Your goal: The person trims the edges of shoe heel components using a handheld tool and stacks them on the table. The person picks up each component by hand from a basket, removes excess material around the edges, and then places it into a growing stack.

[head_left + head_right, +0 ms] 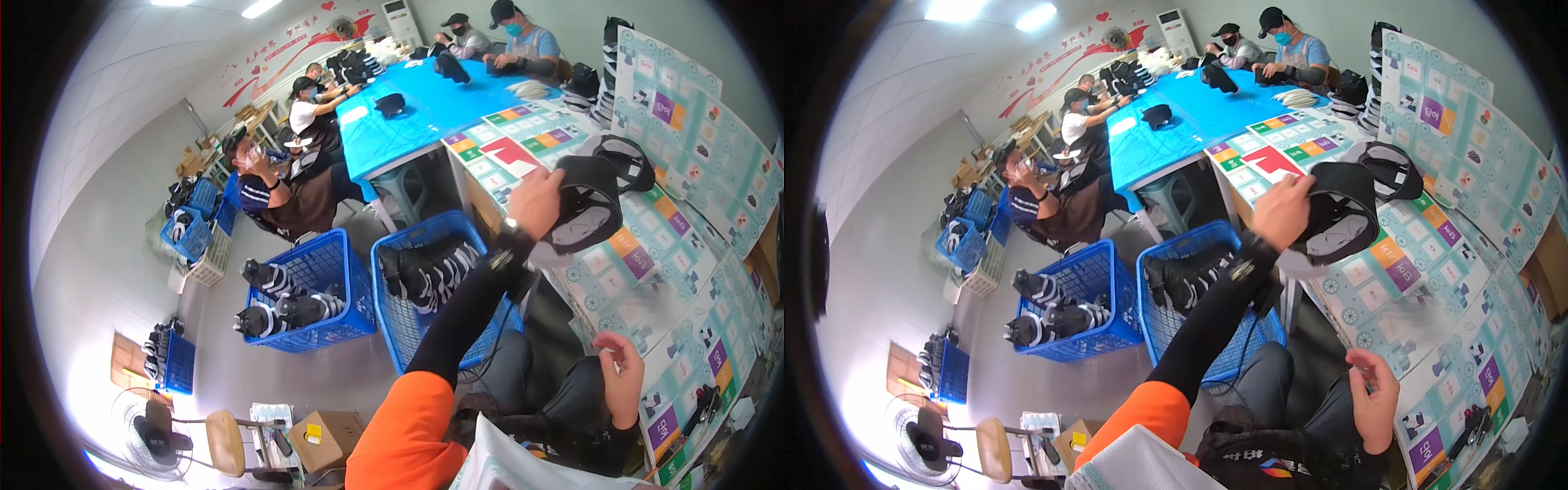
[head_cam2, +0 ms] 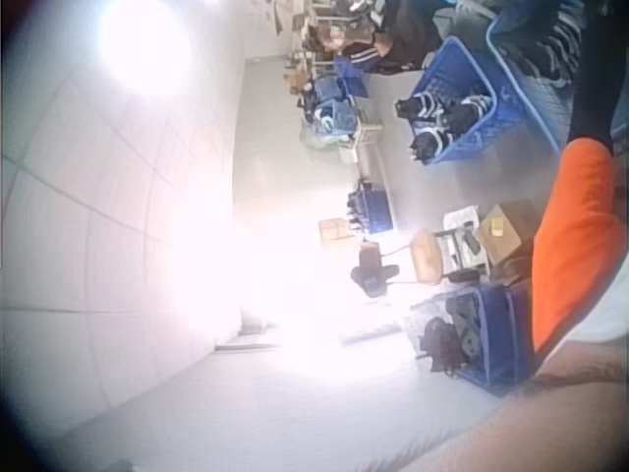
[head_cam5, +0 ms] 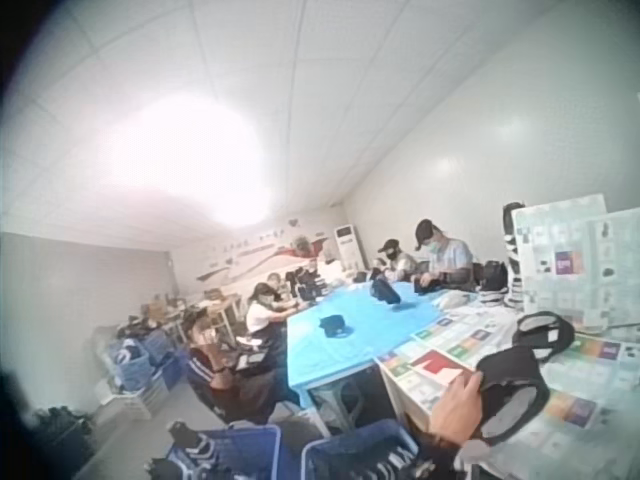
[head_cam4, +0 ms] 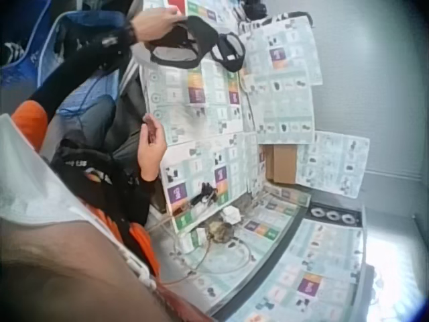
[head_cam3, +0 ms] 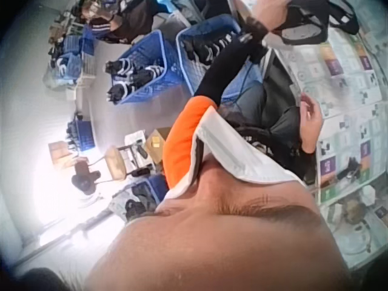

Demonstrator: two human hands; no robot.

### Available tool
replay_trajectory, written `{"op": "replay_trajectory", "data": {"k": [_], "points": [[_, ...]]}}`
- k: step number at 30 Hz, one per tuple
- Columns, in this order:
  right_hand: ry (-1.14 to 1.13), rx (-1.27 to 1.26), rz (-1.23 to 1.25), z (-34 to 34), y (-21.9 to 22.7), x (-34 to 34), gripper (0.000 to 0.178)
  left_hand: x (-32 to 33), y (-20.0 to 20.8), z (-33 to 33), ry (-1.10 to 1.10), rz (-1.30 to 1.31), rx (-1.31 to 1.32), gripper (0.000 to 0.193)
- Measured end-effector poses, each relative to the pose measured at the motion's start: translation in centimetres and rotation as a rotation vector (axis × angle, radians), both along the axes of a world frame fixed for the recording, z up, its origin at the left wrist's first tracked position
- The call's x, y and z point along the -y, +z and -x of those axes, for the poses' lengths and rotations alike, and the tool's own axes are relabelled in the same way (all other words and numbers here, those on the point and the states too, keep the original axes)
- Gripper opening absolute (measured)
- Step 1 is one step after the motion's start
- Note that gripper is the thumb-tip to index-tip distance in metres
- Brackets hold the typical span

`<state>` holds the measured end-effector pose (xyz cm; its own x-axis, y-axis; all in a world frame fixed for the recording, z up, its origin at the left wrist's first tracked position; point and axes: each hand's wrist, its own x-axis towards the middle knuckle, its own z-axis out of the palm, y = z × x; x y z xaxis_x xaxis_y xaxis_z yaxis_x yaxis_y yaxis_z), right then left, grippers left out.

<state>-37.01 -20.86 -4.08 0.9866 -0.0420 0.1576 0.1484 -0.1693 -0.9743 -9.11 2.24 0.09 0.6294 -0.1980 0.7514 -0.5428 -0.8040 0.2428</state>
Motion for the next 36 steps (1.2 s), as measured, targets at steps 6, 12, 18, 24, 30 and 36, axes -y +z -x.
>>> {"op": "replay_trajectory", "data": {"k": [6, 12, 18, 24, 30, 36], "points": [[0.002, 0.254, 0.127, -4.2, -2.9, -4.4, 0.065, -10.4, -3.1, 18.7, -0.020, 0.214, -0.308, 0.061], [0.254, 0.122, 0.174, -7.3, -12.1, -8.9, 0.036, -12.1, -18.0, 26.0, 0.044, 0.432, -0.891, 0.061], [0.276, 0.062, 0.306, -6.7, -18.6, -9.6, 0.029, -13.8, -22.8, 27.0, -0.076, 0.367, -0.758, 0.054], [0.162, 0.092, 0.248, -7.3, -18.9, -9.4, 0.019, -13.8, -24.7, 24.0, -0.122, 0.645, -0.797, 0.031], [0.075, 0.055, 0.333, -7.2, -19.5, -9.2, 0.017, -12.7, -26.4, 22.2, -0.034, 0.576, -0.773, 0.025], [0.105, 0.065, 0.448, -8.4, -19.7, -9.7, 0.019, -11.2, -26.2, 21.4, 0.052, 0.563, -0.750, 0.022]]}}
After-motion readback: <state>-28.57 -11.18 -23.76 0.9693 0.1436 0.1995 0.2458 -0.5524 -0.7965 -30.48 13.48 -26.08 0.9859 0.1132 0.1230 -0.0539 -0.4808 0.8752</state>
